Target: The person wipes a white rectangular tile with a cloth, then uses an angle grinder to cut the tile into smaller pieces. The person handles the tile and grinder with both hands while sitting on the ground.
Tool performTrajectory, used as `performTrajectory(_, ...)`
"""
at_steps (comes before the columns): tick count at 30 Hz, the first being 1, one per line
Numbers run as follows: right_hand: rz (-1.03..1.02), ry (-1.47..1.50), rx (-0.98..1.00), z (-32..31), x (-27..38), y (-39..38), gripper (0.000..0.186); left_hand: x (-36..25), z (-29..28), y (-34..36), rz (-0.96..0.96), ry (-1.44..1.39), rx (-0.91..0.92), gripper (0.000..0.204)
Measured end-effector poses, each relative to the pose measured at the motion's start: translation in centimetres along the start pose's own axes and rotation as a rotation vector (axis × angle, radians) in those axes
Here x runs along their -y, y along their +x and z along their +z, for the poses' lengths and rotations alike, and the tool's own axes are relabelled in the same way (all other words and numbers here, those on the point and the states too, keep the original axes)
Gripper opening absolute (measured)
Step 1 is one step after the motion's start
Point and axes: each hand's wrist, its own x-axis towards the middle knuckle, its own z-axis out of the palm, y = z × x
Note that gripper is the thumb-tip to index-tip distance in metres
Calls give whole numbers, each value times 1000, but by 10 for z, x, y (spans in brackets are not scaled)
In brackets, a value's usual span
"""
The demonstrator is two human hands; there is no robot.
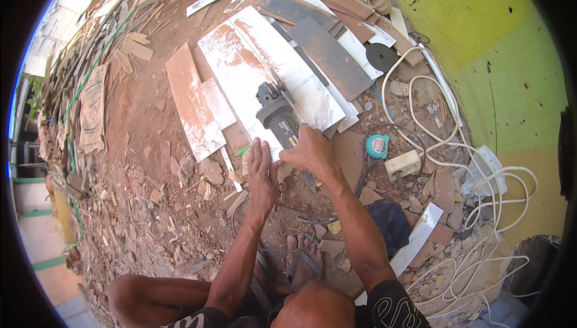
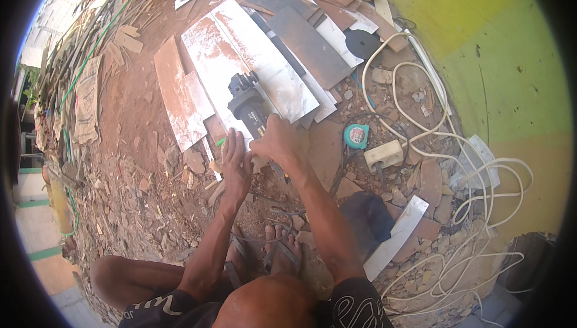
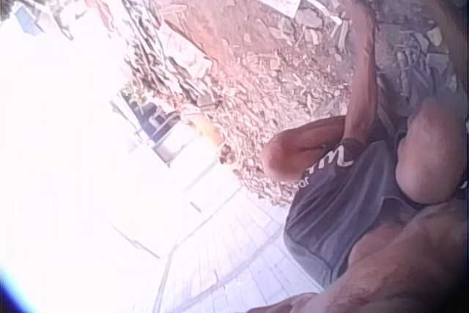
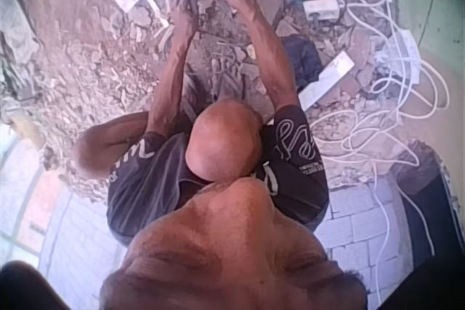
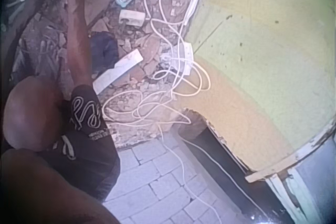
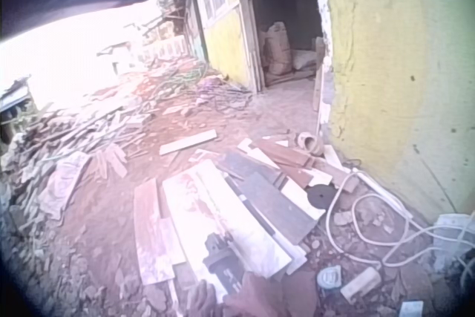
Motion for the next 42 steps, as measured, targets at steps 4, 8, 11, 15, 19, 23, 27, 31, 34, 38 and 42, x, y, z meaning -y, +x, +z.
performTrajectory(4,-19,7,-17,1,-2,-2,59,1,0,0,4,5,-2,55)
performTrajectory(8,-21,-2,-26,4,-6,-3,61,1,0,0,1,0,-5,55)
performTrajectory(11,-27,-10,-45,9,-11,0,63,1,1,0,-9,-15,-9,55)
performTrajectory(15,-13,-6,-47,12,-15,1,63,2,1,-1,-9,-6,3,56)
performTrajectory(19,-6,10,-31,11,-14,-3,62,2,1,-1,-5,-9,0,56)
performTrajectory(23,-12,-12,-48,9,-13,-8,58,1,0,-1,2,-4,-8,56)
performTrajectory(27,-15,0,-31,5,-13,-12,55,0,1,-1,-9,-7,-15,56)
performTrajectory(31,-17,27,-32,6,-17,-18,54,0,2,-1,6,-1,-33,56)
performTrajectory(34,-28,53,-63,9,-23,-21,53,1,4,0,15,-3,-46,56)
performTrajectory(38,-10,92,-37,7,-23,-26,53,4,5,-1,11,-12,-45,56)
performTrajectory(42,-12,87,-26,11,-31,-33,53,2,1,-8,9,-4,-36,56)
